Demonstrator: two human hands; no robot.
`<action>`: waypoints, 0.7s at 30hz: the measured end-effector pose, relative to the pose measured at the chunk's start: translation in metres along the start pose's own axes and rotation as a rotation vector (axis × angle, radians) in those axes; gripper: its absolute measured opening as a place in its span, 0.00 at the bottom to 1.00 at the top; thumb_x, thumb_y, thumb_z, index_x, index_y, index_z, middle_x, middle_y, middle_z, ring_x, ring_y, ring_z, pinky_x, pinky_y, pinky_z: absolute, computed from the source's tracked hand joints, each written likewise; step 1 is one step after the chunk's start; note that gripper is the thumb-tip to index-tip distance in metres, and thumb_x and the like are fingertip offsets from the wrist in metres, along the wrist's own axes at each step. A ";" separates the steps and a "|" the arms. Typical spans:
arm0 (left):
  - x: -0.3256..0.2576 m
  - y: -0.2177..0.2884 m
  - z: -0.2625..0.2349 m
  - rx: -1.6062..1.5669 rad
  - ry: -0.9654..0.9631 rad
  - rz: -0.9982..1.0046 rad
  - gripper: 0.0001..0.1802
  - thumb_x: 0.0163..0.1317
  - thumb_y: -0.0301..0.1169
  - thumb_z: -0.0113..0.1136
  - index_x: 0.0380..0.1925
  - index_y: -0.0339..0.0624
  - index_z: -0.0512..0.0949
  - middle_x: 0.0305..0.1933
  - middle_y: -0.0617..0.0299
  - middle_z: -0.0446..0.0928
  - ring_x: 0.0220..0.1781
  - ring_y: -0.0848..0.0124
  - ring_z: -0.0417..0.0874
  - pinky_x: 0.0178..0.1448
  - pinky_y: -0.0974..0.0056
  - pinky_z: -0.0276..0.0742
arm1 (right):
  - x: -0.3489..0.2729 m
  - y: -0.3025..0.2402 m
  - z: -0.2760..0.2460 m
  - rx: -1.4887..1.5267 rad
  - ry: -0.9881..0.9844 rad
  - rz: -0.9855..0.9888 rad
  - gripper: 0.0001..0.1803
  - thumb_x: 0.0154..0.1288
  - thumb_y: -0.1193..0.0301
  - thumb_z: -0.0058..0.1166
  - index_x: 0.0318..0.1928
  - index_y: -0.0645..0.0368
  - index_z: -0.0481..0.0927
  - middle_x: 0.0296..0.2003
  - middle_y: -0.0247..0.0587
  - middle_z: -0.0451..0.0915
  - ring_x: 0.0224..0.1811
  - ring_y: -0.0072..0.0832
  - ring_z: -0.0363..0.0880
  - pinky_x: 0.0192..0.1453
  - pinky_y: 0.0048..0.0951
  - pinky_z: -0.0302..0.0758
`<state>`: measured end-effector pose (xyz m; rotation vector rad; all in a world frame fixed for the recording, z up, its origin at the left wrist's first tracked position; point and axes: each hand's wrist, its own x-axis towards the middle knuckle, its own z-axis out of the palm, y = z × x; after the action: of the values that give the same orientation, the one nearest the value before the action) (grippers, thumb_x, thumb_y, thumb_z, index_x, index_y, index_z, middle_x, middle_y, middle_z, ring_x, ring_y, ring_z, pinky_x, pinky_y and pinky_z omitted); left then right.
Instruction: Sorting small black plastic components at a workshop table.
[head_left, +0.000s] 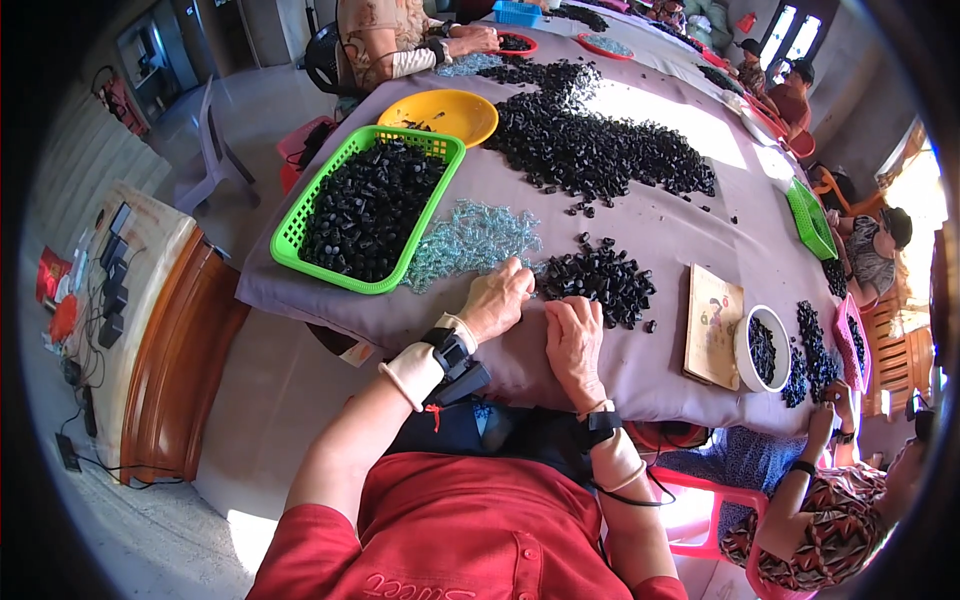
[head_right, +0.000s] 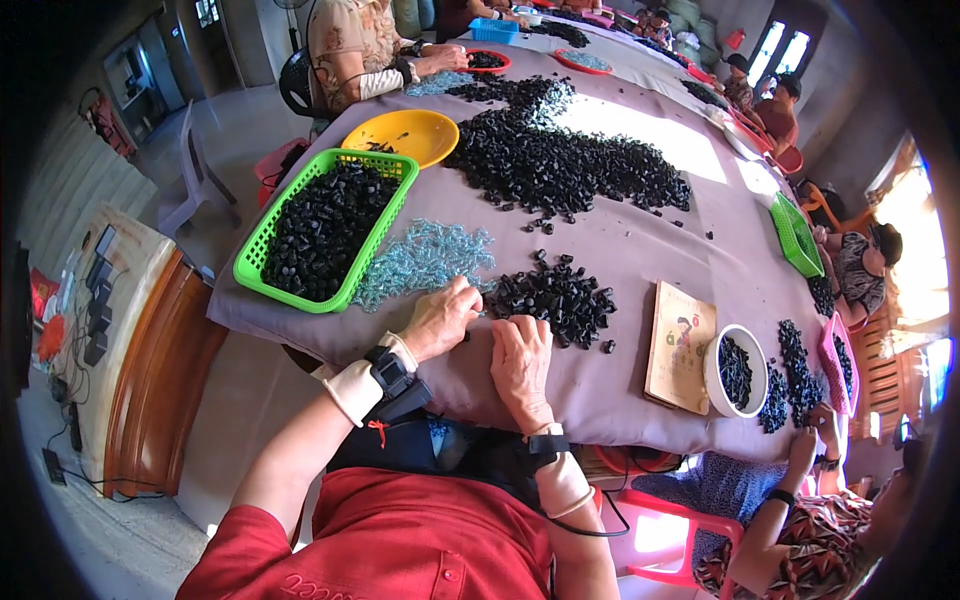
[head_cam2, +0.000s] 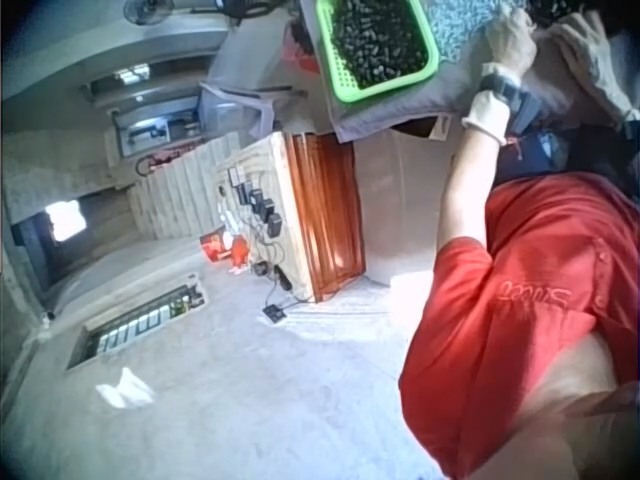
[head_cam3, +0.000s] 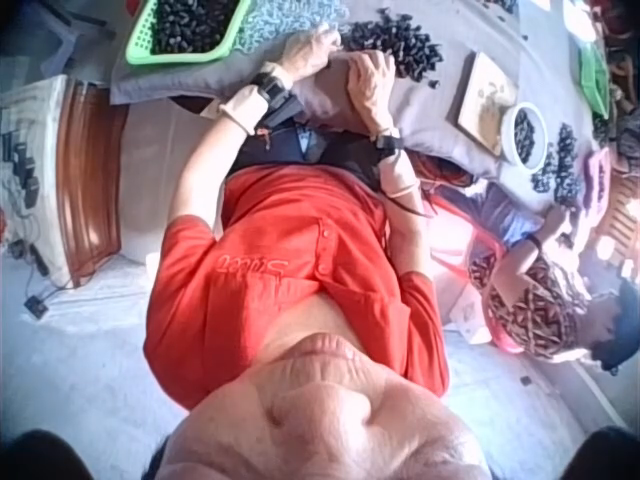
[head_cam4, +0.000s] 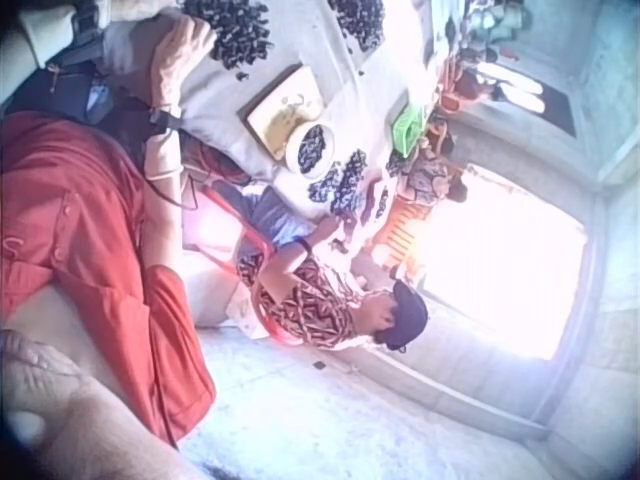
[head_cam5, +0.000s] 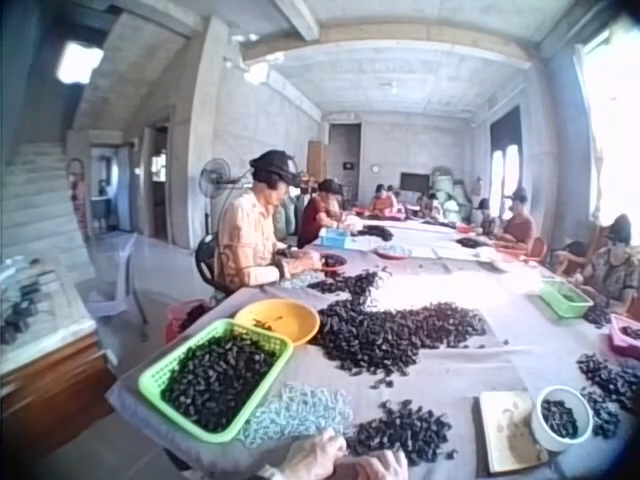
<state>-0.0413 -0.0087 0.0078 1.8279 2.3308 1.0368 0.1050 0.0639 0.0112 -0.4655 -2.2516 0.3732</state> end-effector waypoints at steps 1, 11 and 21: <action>0.000 -0.001 0.000 0.001 0.004 0.002 0.06 0.54 0.26 0.56 0.31 0.44 0.69 0.34 0.59 0.69 0.36 0.58 0.77 0.37 0.57 0.73 | 0.001 0.000 0.000 -0.002 -0.006 -0.002 0.07 0.50 0.78 0.53 0.33 0.58 0.77 0.32 0.40 0.72 0.36 0.40 0.68 0.42 0.37 0.65; -0.004 0.021 -0.007 -0.279 -0.041 0.100 0.05 0.56 0.23 0.50 0.34 0.40 0.68 0.34 0.54 0.72 0.38 0.53 0.76 0.40 0.57 0.72 | 0.005 -0.003 -0.002 0.107 0.070 -0.026 0.11 0.52 0.80 0.51 0.38 0.59 0.75 0.35 0.43 0.75 0.37 0.40 0.70 0.41 0.36 0.67; 0.001 0.034 -0.004 -0.731 -0.055 -0.153 0.05 0.54 0.21 0.58 0.32 0.36 0.73 0.28 0.64 0.77 0.33 0.79 0.76 0.37 0.71 0.73 | 0.002 -0.002 -0.007 0.271 0.107 0.103 0.05 0.55 0.82 0.50 0.33 0.61 0.72 0.29 0.42 0.74 0.32 0.38 0.71 0.37 0.34 0.69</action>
<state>-0.0136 -0.0064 0.0279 1.3447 1.6758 1.5133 0.1080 0.0637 0.0181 -0.4482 -2.0403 0.6799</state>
